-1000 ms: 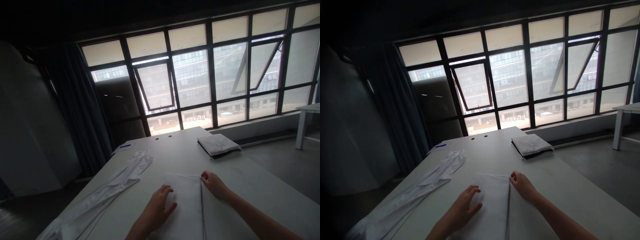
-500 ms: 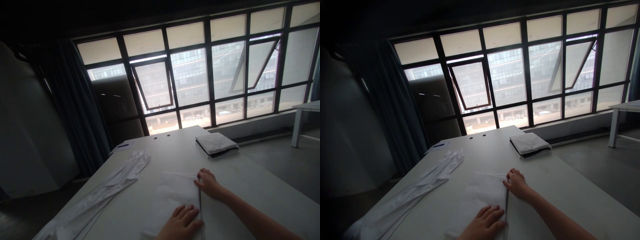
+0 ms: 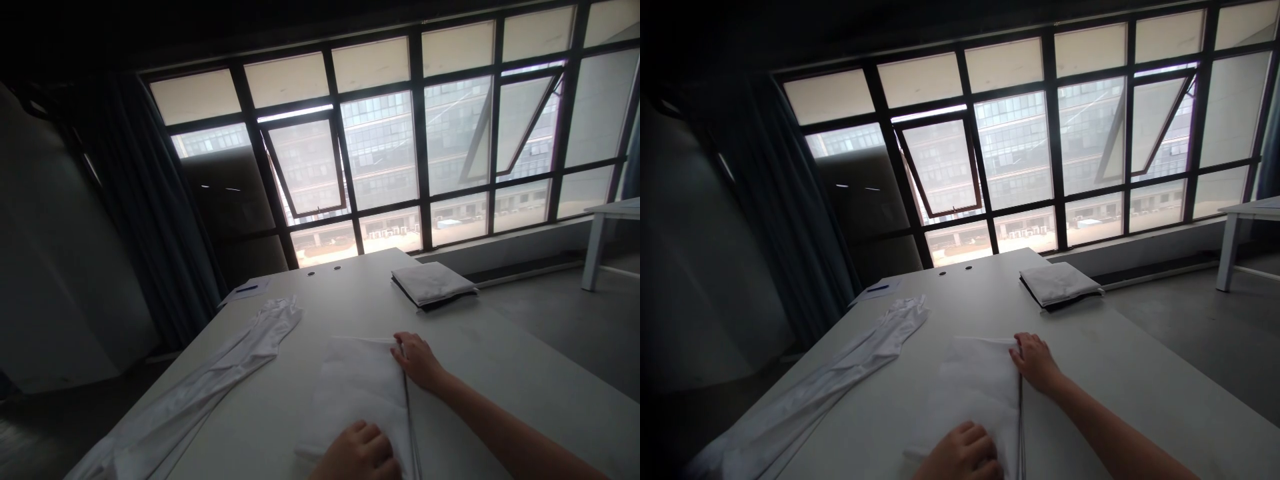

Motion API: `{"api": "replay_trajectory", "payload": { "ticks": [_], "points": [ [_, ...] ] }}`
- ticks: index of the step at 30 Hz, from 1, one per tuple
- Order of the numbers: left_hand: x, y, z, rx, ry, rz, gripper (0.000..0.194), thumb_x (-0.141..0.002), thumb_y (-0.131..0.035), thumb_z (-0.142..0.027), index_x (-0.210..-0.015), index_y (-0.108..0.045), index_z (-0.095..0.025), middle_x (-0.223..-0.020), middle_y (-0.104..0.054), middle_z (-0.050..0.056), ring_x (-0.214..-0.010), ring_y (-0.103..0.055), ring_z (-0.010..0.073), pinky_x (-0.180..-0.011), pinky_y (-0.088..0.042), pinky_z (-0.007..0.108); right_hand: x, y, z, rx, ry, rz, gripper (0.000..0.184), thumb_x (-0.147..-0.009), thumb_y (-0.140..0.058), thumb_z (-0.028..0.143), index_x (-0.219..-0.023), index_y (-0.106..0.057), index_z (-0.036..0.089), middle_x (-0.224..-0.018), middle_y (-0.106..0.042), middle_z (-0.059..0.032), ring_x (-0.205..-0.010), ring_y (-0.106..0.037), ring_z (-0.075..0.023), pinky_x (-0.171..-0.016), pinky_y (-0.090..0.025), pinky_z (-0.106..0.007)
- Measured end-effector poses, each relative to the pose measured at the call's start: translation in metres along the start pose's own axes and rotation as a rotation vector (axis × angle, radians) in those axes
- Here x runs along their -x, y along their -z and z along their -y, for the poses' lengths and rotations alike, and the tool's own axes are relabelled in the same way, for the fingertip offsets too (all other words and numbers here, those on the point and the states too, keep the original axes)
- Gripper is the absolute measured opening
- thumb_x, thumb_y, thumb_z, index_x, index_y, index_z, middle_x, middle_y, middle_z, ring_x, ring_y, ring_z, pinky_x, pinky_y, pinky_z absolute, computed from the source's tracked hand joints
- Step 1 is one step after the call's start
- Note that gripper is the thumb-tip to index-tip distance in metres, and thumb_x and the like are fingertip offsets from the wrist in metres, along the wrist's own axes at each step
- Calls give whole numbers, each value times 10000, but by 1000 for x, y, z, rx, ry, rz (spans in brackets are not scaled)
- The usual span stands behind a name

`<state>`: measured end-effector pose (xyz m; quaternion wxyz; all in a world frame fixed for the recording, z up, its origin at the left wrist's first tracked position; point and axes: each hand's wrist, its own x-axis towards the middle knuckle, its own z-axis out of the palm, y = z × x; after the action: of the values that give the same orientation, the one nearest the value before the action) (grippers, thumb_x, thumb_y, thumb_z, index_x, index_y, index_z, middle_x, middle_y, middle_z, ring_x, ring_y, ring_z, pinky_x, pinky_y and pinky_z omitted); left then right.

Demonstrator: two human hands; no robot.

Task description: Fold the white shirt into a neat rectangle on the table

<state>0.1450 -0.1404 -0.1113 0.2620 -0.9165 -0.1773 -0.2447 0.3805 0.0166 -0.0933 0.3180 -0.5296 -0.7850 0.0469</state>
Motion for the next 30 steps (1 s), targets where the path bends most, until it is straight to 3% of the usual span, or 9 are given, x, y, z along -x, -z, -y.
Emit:
{"api": "replay_trajectory", "payload": {
  "ticks": [4,8,12,15,17,20,25,30],
  "points": [
    [-4,6,-1,-44,12,-110,264,-981,-613,-330,-774,-524,-192,-692,-511,-19,-609,-467,130,-541,-289,285,1,-4,-3,71,-43,29,369,-920,-523,427,-1125,-663,152,-1136,-639,-126,-1089,-528,-250,-983,-364,-351],
    [-8,14,-1,-26,88,-182,237,-1024,-473,-256,-808,-531,-179,-719,-527,2,-625,-461,138,-574,-306,293,0,-5,-3,117,-100,12,335,-917,-509,422,-935,-679,134,-994,-650,-133,-987,-533,-262,-926,-369,-368],
    [-13,8,-4,-24,76,-220,269,-1021,-467,-276,-774,-521,-186,-685,-516,-3,-606,-449,138,-576,-302,300,0,-4,-3,95,-74,1,276,-898,-535,383,-819,-659,149,-918,-649,-109,-925,-545,-243,-882,-383,-349],
    [-14,-6,-6,-35,45,-245,241,-992,-561,-309,-778,-536,-200,-757,-583,-9,-697,-529,143,-680,-382,300,-1,-3,1,28,5,-15,303,-955,-474,388,-863,-648,158,-939,-653,-96,-922,-567,-218,-883,-408,-322],
    [-13,-16,-6,-72,65,-244,195,-971,-611,-389,-879,-596,-218,-1012,-667,21,-967,-600,191,-875,-425,335,-1,-2,6,-21,68,-24,332,-1000,-413,405,-971,-642,166,-1031,-657,-96,-986,-580,-205,-917,-418,-301],
    [-7,-24,-3,-121,70,-159,351,-944,-604,-568,-1096,-639,-253,-1330,-602,43,-1283,-497,237,-1072,-371,369,1,-3,12,-62,122,-5,350,-1037,-346,409,-1055,-611,181,-1078,-663,-87,-1004,-606,-192,-913,-429,-283],
    [-5,-23,-4,-123,77,-131,305,-959,-611,-517,-1234,-629,-385,-1345,-608,-7,-1241,-544,216,-1088,-391,377,2,-1,17,-28,98,32,320,-1050,-341,380,-983,-586,185,-915,-687,-75,-892,-649,-213,-825,-406,-293],
    [-13,-21,-8,-145,64,-251,274,-956,-641,-493,-1230,-637,-474,-1290,-648,-57,-1204,-573,173,-1114,-386,371,-2,0,13,-5,43,15,304,-1058,-348,378,-1007,-580,189,-926,-693,-73,-889,-658,-213,-765,-382,-277]
  ]
}}
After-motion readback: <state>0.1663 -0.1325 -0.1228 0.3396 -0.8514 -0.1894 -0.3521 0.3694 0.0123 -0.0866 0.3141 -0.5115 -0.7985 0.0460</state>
